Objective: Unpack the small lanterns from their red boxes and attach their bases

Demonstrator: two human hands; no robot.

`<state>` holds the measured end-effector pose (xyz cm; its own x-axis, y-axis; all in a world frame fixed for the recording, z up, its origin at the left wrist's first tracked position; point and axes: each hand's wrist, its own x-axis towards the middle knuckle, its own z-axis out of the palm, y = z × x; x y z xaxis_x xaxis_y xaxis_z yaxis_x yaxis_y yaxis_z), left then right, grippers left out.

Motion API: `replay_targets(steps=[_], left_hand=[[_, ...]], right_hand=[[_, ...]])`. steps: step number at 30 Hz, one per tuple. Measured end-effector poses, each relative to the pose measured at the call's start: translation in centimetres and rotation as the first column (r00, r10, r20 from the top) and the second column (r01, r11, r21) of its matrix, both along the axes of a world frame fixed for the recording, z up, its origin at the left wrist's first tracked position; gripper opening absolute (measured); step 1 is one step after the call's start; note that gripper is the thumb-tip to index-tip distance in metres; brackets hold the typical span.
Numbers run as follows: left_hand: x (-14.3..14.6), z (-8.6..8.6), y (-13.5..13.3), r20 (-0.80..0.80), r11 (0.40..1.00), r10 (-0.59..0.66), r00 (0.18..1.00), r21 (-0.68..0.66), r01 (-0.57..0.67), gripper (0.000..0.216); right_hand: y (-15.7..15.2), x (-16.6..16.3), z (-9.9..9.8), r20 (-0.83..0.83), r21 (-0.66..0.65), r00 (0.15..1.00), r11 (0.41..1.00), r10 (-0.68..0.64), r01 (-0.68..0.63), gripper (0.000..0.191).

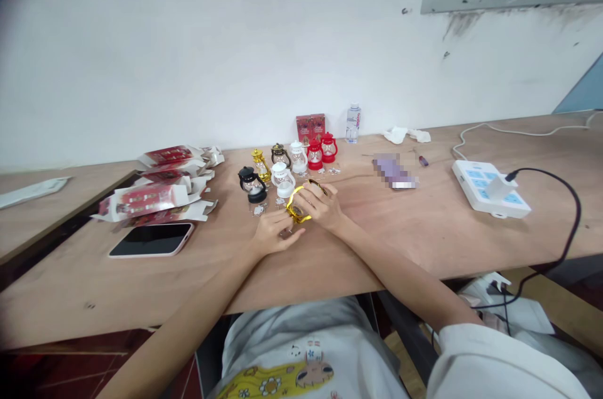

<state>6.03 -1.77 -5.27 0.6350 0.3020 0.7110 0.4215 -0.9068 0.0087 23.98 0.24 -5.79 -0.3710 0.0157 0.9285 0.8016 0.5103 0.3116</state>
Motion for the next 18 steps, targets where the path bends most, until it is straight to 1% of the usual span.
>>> replay_targets(steps=[4,7,11,15,18], left_hand=[[0.13,0.17,-0.31,0.139,0.998,0.013,0.99,-0.068,-0.004,0.023],[0.21,0.34,-0.42,0.185,0.997,0.038,0.982,-0.071,-0.026,0.028],[0.29,0.43,-0.38,0.129,0.999,0.052,0.99,0.0,-0.052,0.039],[0.27,0.43,-0.14,0.07,0.989,0.082,0.994,0.116,-0.09,0.041],[0.2,0.45,0.05,0.023,0.974,0.096,0.995,0.206,-0.099,0.04]], right_hand=[[-0.09,-0.29,-0.01,-0.033,0.02,0.998,0.999,-0.046,0.046,0.014],[-0.34,-0.63,0.16,-0.032,-0.011,0.998,0.999,-0.049,0.049,0.014],[-0.55,-0.95,0.26,0.014,0.0,0.999,0.999,-0.042,0.042,0.017],[-0.59,-0.95,0.08,0.054,-0.011,0.998,0.999,-0.034,0.034,0.017],[-0.65,-0.95,0.04,0.088,-0.007,0.995,0.999,-0.051,0.052,0.018]])
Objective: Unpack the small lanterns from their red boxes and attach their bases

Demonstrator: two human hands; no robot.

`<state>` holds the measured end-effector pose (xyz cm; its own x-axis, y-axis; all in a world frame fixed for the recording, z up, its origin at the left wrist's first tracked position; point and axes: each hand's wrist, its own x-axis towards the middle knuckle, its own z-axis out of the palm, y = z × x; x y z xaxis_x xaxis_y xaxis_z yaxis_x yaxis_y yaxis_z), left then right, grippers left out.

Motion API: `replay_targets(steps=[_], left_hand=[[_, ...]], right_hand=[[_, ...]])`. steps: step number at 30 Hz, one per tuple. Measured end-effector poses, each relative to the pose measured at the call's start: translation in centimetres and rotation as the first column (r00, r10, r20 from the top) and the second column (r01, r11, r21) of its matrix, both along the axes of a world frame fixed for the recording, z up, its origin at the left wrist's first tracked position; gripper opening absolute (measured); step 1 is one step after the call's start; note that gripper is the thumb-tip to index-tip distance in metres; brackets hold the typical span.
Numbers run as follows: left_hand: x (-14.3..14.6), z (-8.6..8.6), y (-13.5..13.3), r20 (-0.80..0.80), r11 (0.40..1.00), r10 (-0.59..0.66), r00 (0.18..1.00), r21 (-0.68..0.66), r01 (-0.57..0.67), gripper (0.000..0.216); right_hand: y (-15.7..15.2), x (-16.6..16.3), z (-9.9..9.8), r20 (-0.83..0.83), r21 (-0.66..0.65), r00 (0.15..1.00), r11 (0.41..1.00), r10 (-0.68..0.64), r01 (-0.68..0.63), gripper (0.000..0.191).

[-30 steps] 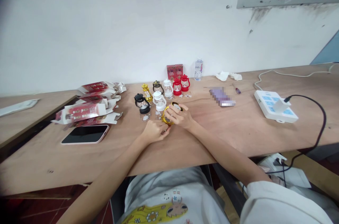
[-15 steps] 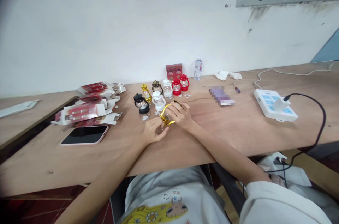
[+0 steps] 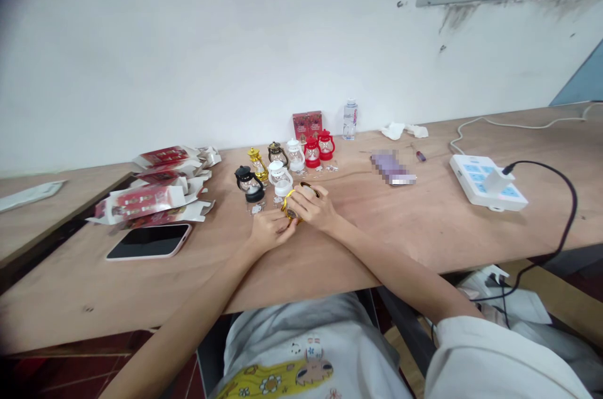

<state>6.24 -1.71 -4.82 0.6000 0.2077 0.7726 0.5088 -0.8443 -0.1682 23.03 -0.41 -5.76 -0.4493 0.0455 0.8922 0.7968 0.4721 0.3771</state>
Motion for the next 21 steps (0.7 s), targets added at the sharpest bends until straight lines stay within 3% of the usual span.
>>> replay_targets(steps=[5,12,18,21], left_hand=[[0.05,-0.08,0.17,-0.066,0.993,0.046,0.997,0.112,-0.039,0.036],[0.1,-0.41,0.26,-0.081,0.987,0.072,0.994,0.148,-0.059,0.035],[0.06,-0.65,0.19,-0.136,0.994,0.082,0.987,0.079,-0.072,0.032],[0.11,-0.52,0.08,-0.159,0.996,0.084,0.984,-0.001,-0.085,0.028]], right_hand=[[-0.04,0.0,0.3,0.057,0.068,0.998,0.997,0.029,-0.033,0.017],[0.15,0.21,0.12,0.078,0.023,0.996,0.999,0.036,-0.038,0.016],[0.04,0.51,0.05,0.094,0.033,0.996,0.999,0.0,-0.004,0.019],[0.06,0.6,-0.11,0.109,-0.053,0.994,0.998,-0.03,0.036,0.021]])
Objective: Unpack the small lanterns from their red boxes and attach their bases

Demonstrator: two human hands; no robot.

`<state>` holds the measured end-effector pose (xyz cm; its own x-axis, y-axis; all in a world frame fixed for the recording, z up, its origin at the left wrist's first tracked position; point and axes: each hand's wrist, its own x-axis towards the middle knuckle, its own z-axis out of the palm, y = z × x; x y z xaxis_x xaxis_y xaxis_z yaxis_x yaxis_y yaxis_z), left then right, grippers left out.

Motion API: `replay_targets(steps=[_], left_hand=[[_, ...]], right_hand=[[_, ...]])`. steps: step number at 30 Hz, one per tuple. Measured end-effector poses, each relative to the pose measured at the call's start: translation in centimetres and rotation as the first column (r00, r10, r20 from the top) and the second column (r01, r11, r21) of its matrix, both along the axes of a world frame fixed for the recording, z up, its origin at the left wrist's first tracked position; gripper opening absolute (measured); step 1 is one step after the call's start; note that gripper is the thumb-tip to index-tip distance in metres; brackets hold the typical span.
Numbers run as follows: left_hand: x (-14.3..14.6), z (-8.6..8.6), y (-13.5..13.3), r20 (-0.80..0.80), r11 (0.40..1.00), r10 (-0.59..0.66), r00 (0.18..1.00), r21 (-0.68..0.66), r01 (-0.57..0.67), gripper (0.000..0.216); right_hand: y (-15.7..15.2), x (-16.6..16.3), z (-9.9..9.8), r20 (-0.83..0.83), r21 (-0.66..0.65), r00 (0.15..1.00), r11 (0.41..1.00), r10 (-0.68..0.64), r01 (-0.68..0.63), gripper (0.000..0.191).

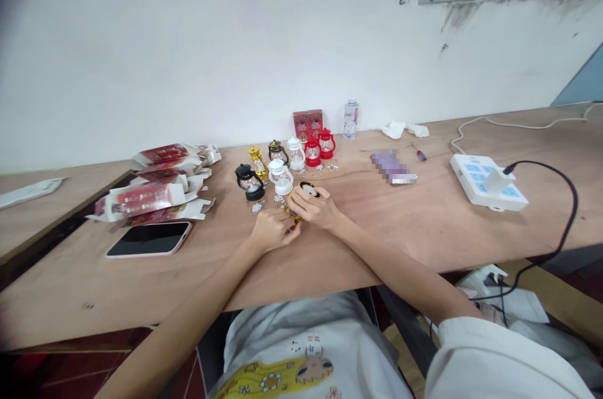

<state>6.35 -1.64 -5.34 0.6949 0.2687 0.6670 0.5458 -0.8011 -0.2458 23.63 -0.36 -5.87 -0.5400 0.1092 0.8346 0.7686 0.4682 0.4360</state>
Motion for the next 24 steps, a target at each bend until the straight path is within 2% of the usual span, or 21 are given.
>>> replay_targets(steps=[2,8,13,19,21,24], left_hand=[[0.0,0.3,0.0,0.032,0.999,-0.018,0.999,-0.047,0.02,0.028],[0.0,1.3,-0.1,0.303,0.988,0.006,0.953,-0.149,0.041,0.036],[0.0,1.3,-0.2,0.289,0.981,0.014,0.957,-0.187,0.042,0.038],[-0.3,1.3,-0.1,0.262,0.997,-0.044,0.964,-0.047,0.058,0.032],[-0.3,1.4,-0.1,0.299,0.994,-0.054,0.953,-0.073,0.079,0.032],[-0.4,1.5,-0.1,0.381,0.974,-0.049,0.923,-0.186,0.128,0.035]], right_hand=[[0.0,-0.1,-0.2,-0.027,-0.081,0.999,0.997,-0.022,0.019,0.022],[-0.2,-0.8,-0.3,-0.302,-0.257,0.948,0.966,-0.102,0.022,0.017],[-0.7,-1.0,-0.2,-0.259,-0.293,0.964,0.956,-0.062,-0.018,0.02],[-0.8,-1.3,-0.2,-0.282,-0.295,0.958,0.955,-0.059,-0.028,0.019],[-0.7,-1.2,-0.1,-0.304,-0.3,0.952,0.952,-0.043,-0.053,0.019],[-0.7,-0.8,0.1,-0.344,-0.343,0.938,0.936,-0.043,-0.083,0.02]])
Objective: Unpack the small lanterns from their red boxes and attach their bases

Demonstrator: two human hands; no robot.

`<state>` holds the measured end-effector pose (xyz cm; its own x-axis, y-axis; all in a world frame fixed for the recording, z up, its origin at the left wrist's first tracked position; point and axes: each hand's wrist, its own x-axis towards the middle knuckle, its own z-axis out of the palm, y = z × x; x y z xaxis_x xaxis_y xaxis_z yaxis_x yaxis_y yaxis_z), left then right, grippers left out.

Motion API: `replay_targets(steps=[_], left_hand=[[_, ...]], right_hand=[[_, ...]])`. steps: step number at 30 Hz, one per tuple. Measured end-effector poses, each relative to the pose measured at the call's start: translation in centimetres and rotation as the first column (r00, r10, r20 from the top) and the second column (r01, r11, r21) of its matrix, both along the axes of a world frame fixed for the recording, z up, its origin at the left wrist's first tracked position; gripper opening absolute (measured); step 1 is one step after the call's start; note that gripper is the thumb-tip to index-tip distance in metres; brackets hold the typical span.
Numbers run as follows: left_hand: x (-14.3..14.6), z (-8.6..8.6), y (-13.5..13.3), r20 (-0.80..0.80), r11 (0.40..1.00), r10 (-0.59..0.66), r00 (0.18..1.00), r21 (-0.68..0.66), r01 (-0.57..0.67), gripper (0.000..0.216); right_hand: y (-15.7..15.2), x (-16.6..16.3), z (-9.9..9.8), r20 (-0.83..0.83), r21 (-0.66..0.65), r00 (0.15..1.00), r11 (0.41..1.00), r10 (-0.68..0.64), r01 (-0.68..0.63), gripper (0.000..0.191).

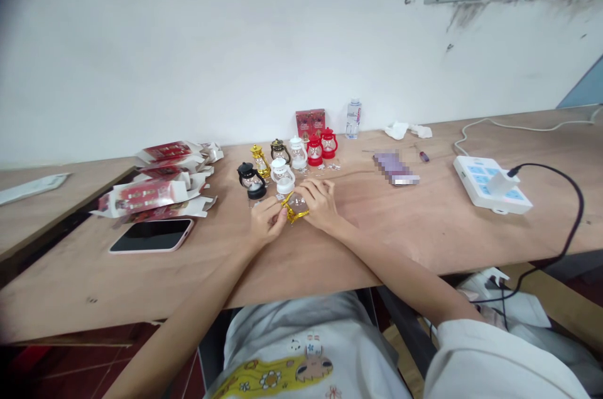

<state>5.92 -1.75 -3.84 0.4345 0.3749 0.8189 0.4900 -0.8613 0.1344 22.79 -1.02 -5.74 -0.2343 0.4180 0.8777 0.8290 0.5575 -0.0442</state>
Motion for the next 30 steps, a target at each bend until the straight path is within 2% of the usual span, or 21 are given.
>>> replay_targets(steps=[6,9,11,13,15,18,19,22,24,26,30], left_hand=[[-0.1,-0.2,0.1,0.161,0.967,-0.009,0.987,-0.251,0.05,0.042],[0.0,-0.6,0.3,0.198,0.954,0.021,0.98,-0.297,0.04,0.045],[0.4,-1.0,0.4,0.226,0.955,0.056,0.973,-0.297,0.014,0.044],[1.0,-1.4,0.4,0.234,0.958,0.104,0.967,-0.285,-0.034,0.042],[2.1,-1.7,0.6,0.183,0.969,0.127,0.975,-0.231,-0.083,0.039],[4.4,-2.1,1.5,-0.015,0.99,0.112,0.994,-0.088,-0.113,0.035],[5.2,-2.2,2.0,-0.087,0.991,0.119,0.989,-0.052,-0.123,0.032],[7.4,-2.3,3.8,-0.258,0.968,0.223,0.94,-0.056,-0.245,0.019],[8.3,-2.4,4.9,-0.339,0.922,0.316,0.886,-0.109,-0.371,0.01],[8.6,-2.7,5.4,-0.382,0.874,0.383,0.841,-0.146,-0.464,0.008],[8.2,-3.1,4.8,-0.402,0.821,0.453,0.796,-0.16,-0.548,0.011]], right_hand=[[-0.2,0.2,0.5,-0.137,-0.065,0.99,0.998,-0.02,0.011,0.024],[0.2,0.4,0.5,-0.224,-0.083,0.974,0.996,-0.033,0.014,0.032],[1.0,0.9,0.3,-0.34,-0.083,0.937,0.995,-0.078,0.053,0.038],[2.3,1.8,-0.2,-0.486,-0.082,0.865,0.992,-0.123,0.095,0.04],[4.0,3.0,-1.1,-0.636,-0.104,0.758,0.99,-0.142,0.098,0.036],[6.4,4.7,-2.7,-0.833,-0.199,0.536,0.978,-0.14,-0.055,0.025],[7.0,5.0,-3.1,-0.858,-0.214,0.495,0.971,-0.136,-0.105,0.023],[7.9,5.3,-3.7,-0.882,-0.227,0.455,0.955,-0.119,-0.189,0.028],[7.7,4.9,-3.5,-0.905,-0.242,0.408,0.936,-0.122,-0.256,0.035],[7.2,4.4,-2.9,-0.932,-0.256,0.336,0.902,-0.135,-0.347,0.042],[6.0,3.4,-1.7,-0.958,-0.268,0.221,0.851,-0.184,-0.452,0.049]])
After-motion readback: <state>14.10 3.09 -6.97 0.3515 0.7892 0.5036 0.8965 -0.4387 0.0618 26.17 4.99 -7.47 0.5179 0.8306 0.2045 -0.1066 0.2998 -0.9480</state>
